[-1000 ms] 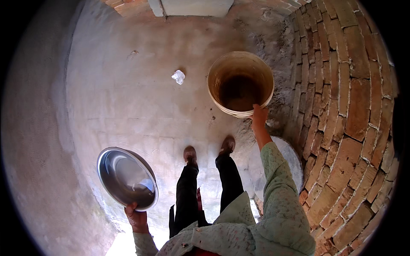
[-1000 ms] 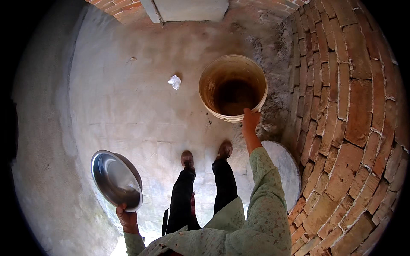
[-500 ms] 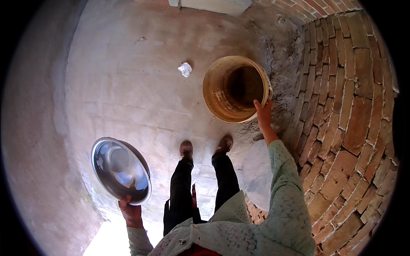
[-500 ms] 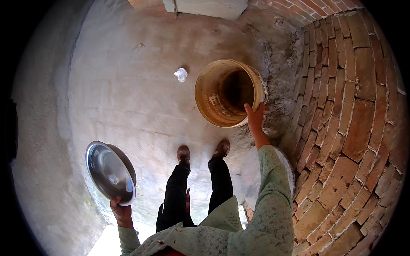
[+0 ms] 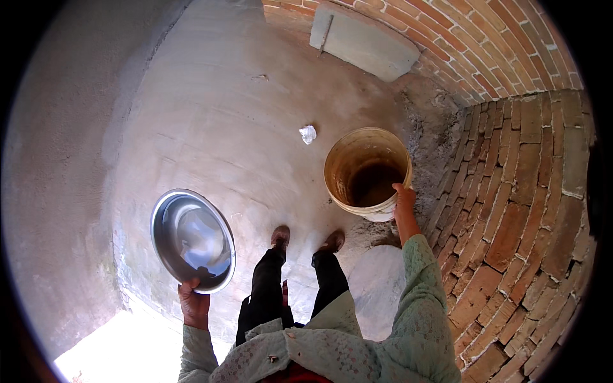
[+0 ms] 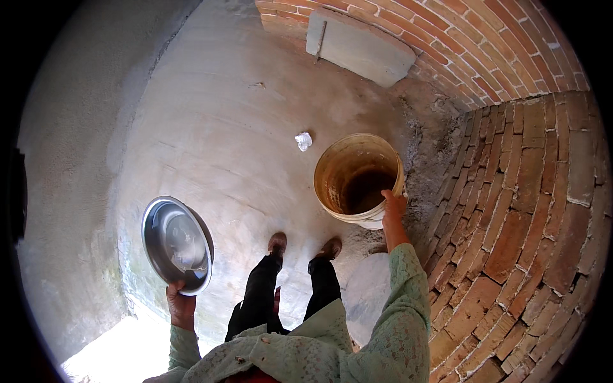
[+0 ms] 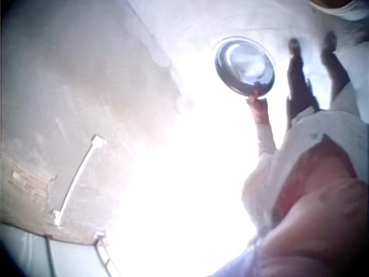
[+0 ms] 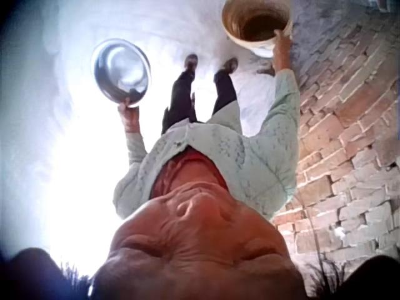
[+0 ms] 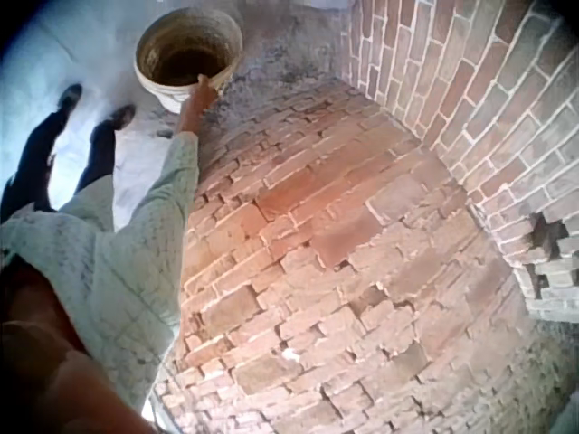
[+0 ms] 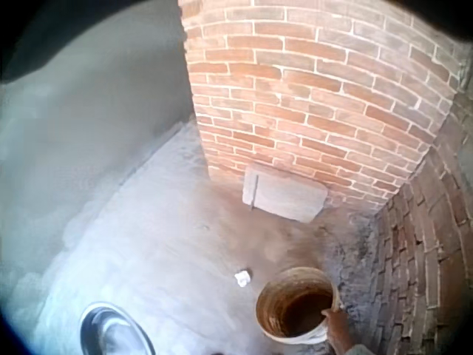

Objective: The person places a blue bag into a pink basin, then picks up a metal bowl and fills it with water from a tap. They carry the bowl of water into a brick room, pour it into a bucket, and then walk back out.

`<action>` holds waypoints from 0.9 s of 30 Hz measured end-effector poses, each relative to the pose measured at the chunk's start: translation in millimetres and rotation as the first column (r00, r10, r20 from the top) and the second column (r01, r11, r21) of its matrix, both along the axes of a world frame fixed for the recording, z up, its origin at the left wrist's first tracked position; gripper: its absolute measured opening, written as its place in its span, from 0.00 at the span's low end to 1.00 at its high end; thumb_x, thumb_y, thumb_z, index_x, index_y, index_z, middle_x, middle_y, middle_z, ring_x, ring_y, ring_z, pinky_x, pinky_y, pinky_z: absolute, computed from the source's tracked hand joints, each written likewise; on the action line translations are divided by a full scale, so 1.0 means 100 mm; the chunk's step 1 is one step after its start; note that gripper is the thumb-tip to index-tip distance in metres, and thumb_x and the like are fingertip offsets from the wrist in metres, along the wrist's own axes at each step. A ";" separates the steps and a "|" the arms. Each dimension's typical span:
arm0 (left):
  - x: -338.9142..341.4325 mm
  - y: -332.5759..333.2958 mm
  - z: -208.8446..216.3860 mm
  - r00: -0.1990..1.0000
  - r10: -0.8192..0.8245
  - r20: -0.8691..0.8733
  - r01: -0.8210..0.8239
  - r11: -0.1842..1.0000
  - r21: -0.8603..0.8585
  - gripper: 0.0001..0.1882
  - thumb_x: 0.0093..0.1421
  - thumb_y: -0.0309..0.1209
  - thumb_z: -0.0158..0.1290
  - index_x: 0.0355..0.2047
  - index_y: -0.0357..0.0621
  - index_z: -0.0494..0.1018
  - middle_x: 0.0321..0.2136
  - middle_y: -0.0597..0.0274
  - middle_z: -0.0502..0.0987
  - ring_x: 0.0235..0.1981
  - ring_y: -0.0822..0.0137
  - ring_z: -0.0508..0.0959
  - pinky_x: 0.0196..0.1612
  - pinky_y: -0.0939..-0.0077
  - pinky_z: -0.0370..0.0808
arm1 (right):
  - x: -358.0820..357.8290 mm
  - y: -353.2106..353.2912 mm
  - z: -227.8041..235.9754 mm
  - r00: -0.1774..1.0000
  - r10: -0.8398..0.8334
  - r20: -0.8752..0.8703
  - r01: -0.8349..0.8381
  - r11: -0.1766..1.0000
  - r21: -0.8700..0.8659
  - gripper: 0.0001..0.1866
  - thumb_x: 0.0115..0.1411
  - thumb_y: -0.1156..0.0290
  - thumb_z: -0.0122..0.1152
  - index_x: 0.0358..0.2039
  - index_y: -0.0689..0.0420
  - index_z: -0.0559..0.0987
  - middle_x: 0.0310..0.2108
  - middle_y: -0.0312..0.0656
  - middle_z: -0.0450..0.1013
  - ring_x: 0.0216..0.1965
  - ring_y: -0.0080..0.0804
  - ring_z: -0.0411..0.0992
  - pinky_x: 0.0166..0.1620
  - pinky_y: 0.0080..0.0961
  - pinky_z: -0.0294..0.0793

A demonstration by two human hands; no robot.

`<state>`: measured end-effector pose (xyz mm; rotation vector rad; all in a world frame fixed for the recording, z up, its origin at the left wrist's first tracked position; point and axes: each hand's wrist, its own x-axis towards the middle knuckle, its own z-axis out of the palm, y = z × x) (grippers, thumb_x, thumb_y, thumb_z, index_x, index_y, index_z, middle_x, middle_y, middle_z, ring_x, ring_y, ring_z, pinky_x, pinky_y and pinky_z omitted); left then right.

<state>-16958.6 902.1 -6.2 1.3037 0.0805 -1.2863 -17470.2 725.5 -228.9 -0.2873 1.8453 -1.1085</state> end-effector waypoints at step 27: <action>1.58 -0.62 0.95 0.920 0.391 -0.023 -0.391 0.912 -0.126 0.20 0.43 0.18 0.46 0.40 0.36 0.65 0.36 0.59 0.70 0.38 0.65 0.70 0.46 0.68 0.67 | 1.18 -1.00 3.40 0.918 0.122 0.378 -0.076 0.988 -0.134 0.30 0.41 0.74 0.64 0.47 0.62 0.66 0.47 0.45 0.65 0.49 0.40 0.63 0.52 0.38 0.64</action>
